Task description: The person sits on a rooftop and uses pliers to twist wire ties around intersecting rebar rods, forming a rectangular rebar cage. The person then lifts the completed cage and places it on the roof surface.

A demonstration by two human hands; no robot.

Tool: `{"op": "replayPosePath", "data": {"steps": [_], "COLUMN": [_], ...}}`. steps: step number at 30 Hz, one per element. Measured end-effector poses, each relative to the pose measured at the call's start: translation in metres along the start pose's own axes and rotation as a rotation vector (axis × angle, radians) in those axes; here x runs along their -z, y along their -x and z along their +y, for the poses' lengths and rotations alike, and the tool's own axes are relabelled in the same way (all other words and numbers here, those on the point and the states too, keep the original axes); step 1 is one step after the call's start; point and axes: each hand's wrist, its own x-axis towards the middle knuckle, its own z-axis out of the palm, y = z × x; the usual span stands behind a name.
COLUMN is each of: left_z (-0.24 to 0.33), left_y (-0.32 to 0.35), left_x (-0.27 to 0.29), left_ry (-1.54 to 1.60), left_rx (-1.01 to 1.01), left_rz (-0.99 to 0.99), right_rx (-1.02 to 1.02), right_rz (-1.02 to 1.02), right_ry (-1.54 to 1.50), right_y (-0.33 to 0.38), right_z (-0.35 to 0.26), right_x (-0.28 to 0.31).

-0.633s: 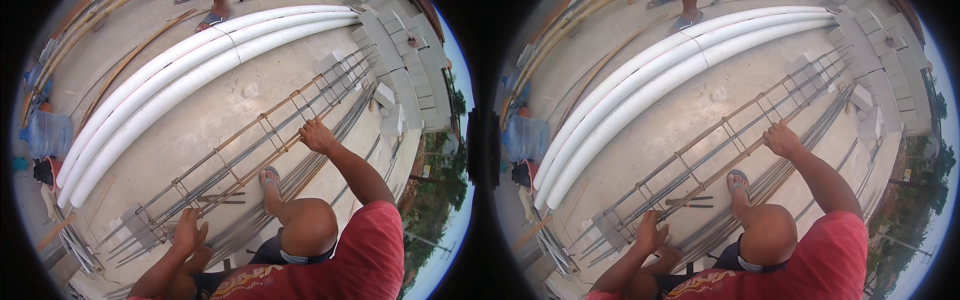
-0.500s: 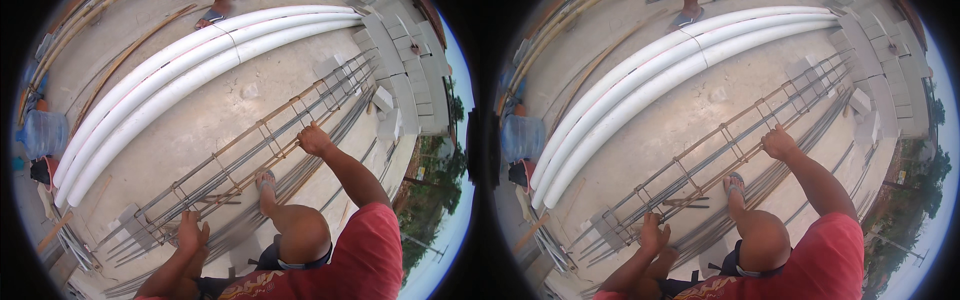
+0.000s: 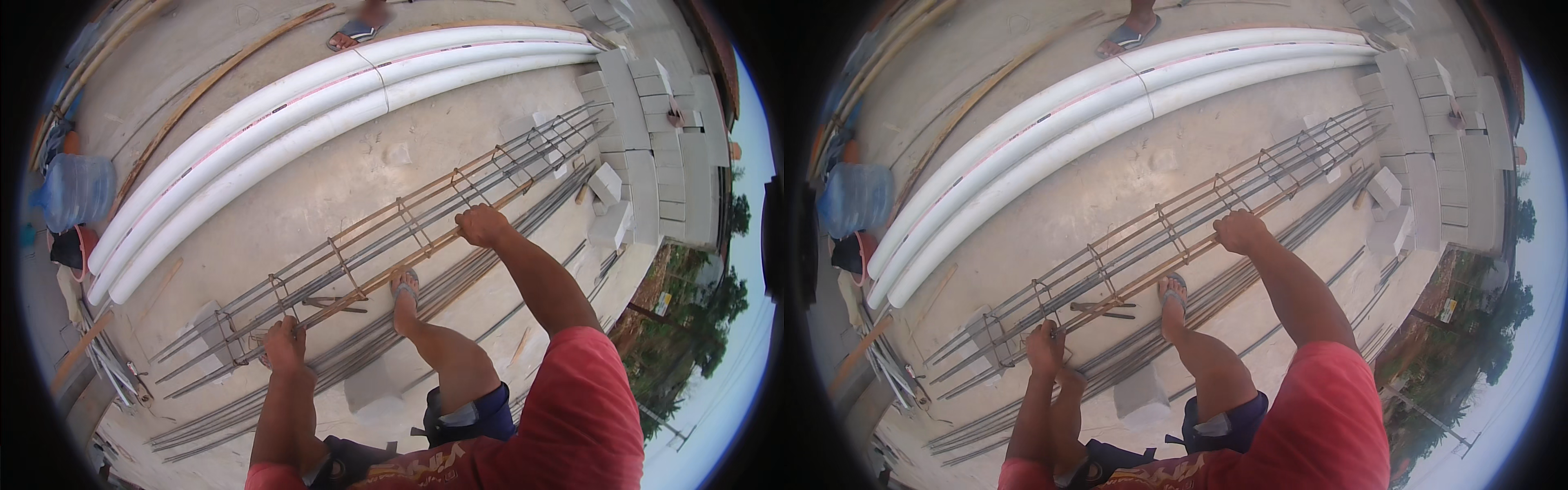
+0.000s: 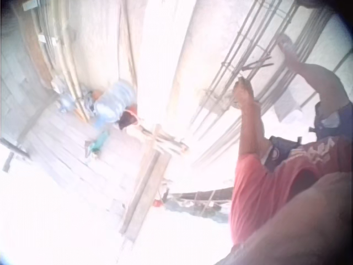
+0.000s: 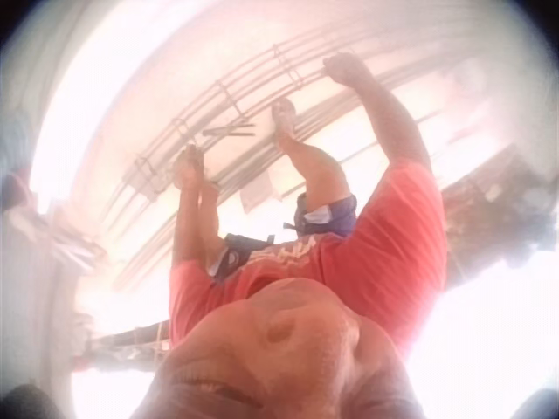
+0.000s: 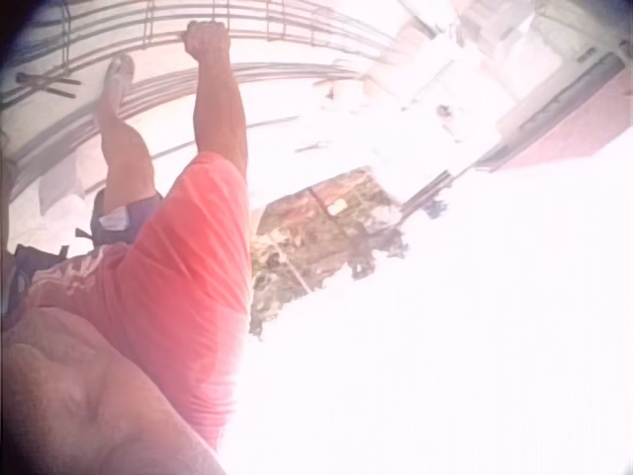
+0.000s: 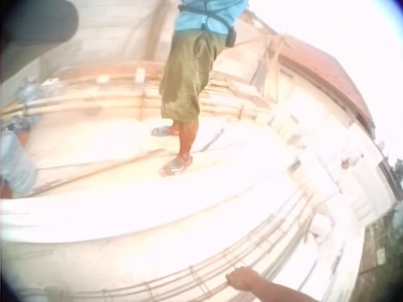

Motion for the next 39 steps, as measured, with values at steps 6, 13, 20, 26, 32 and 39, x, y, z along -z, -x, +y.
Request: {"op": "replayPosePath", "data": {"steps": [6, 13, 20, 26, 32, 39], "left_z": [-0.006, -0.058, -0.066, -0.071, -0.096, -0.062], "left_y": [0.019, 0.162, 0.284, 0.344, 0.384, 0.417], "left_x": [0.088, 0.143, 0.221, 0.256, 0.303, 0.317], "left_ry": [0.093, 0.065, 0.069, 0.099, 0.125, 0.217], "left_rx": [0.081, 0.133, 0.296, 0.362, 0.368, 0.838], "left_rz": [-0.006, 0.112, 0.121, 0.180, 0.312, 1.032], "right_rx": [0.109, 0.327, 0.353, 0.344, 0.315, 0.439], "right_rz": [-0.050, -0.135, -0.175, -0.091, -0.109, -0.066], "right_ry": [-0.058, -0.173, -0.065, 0.000, -0.051, -0.009], "right_y": [0.029, 0.153, 0.266, 0.332, 0.362, 0.361], "right_z": [-0.031, -0.138, -0.223, -0.264, -0.329, -0.355], "right_x": [0.078, 0.139, 0.196, 0.214, 0.266, 0.266]}}
